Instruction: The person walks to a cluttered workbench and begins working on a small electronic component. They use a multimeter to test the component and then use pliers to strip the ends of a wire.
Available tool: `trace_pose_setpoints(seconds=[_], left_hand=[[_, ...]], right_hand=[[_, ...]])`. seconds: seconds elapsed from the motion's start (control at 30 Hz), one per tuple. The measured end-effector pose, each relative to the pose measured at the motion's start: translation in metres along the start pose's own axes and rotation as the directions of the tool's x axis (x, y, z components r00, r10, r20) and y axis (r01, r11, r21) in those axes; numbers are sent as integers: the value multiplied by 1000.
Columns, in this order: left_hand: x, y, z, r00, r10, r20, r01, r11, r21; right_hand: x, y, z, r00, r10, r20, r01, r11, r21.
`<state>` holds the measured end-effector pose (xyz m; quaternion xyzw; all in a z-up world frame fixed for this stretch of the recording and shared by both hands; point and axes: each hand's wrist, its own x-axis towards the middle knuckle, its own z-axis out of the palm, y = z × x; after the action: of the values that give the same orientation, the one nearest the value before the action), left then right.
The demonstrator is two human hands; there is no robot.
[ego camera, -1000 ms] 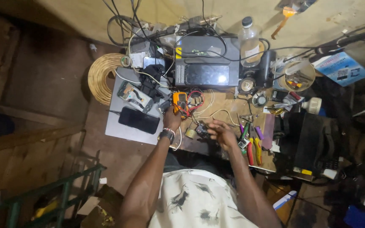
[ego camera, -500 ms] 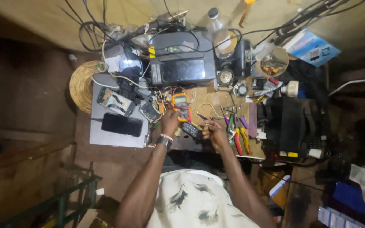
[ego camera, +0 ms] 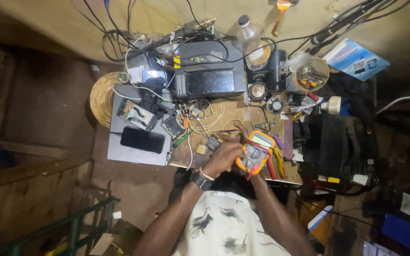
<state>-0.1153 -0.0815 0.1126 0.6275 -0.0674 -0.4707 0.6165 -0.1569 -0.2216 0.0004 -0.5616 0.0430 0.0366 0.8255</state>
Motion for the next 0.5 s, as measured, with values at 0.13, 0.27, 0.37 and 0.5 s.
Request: trace_pose_setpoints(seconds=[0.13, 0.27, 0.37, 0.5], left_hand=[[-8, 18, 7, 998, 36, 45, -36, 999, -16], [-15, 23, 7, 1000, 29, 5, -29, 995, 97], [-20, 21, 5, 999, -6, -39, 12, 990, 142], [-31, 39, -2, 988, -13, -156, 36, 989, 141]], right_hand=[[-18, 8, -8, 917, -265, -297, 0, 746, -666], [-33, -8, -22, 917, -136, -374, -94, 839, -537], [-46, -25, -23, 905, -13, -425, -179, 895, -408], [-58, -70, 2, 868, -49, -494, -265, 796, -544]])
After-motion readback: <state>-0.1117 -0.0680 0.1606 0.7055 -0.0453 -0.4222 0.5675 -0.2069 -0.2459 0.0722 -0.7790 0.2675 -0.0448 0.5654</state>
